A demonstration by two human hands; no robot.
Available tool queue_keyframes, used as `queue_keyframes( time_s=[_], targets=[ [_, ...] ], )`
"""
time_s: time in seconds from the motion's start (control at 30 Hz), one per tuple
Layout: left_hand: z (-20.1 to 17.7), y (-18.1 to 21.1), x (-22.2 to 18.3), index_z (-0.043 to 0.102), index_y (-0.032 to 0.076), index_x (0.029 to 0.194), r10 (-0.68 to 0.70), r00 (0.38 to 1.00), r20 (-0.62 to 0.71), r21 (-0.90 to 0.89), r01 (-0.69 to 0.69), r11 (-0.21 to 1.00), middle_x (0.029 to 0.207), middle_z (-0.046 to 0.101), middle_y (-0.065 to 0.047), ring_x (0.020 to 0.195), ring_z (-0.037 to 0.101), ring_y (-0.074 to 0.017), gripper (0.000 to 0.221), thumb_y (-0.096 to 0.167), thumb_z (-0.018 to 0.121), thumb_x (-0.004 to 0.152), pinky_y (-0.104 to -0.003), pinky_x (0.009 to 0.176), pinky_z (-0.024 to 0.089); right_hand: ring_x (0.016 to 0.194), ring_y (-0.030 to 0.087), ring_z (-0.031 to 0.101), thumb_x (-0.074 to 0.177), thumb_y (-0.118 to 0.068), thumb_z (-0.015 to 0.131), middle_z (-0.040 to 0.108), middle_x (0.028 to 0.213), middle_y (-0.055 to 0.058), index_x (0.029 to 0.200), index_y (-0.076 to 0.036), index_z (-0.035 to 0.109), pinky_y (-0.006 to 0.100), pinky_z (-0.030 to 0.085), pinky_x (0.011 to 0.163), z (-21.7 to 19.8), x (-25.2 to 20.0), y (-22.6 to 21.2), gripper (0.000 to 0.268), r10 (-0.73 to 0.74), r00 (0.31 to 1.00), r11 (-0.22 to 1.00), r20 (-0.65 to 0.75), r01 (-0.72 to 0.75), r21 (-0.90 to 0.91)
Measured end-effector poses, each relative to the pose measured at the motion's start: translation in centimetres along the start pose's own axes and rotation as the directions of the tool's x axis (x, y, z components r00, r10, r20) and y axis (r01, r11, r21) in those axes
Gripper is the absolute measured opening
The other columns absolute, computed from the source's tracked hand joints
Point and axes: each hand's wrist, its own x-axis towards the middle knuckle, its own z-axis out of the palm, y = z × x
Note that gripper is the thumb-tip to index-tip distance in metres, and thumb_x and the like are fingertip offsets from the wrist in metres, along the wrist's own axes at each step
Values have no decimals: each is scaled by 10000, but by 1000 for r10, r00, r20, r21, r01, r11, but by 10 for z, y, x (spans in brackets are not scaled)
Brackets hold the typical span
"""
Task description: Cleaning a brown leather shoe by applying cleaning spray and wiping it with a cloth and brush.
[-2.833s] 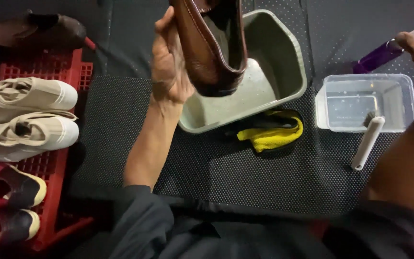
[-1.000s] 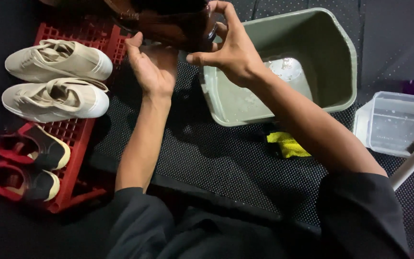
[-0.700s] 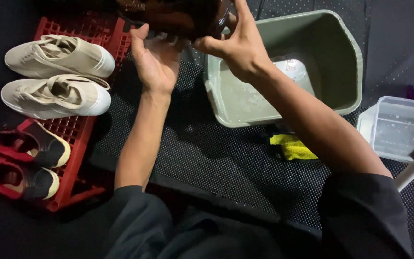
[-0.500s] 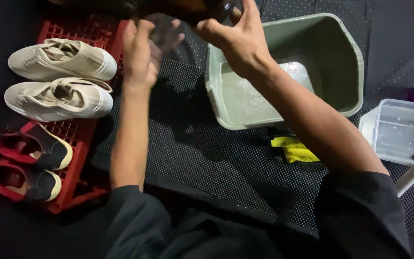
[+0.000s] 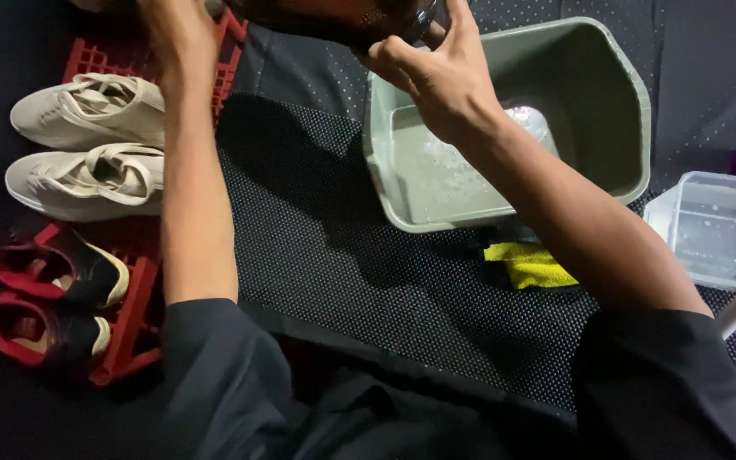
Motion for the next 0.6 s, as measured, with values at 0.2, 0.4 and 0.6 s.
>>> queue_keyframes(
  time_s=[0.2,0.4,0.6],
  targets=[
    [-38,30,8,547,9,1083,-41,992,-119,54,47,997,1017,585,-154,837,678,-286,290,-98,680,848,-442,764,484,954,188,662,786,-31,772,641,1061,119,1176,-90,496,303,641,791,4,8,13,481,-116,989,984,91,127,-128],
    [-91,37,0,530,-4,1074,-71,970,-231,111,99,989,1033,572,-153,883,636,-282,340,-77,772,847,-423,832,465,744,137,655,741,-47,757,659,838,51,936,-70,576,269,599,589,64,25,26,267,-155,974,952,167,192,-239],
    [-142,40,3,513,-16,1066,-82,931,-354,159,147,976,1050,560,-152,928,596,-276,419,-60,867,845,-404,899,448,744,182,782,742,-83,796,738,959,119,1096,-46,593,275,729,623,140,75,100,410,-32,992,967,124,62,-248]
  ],
)
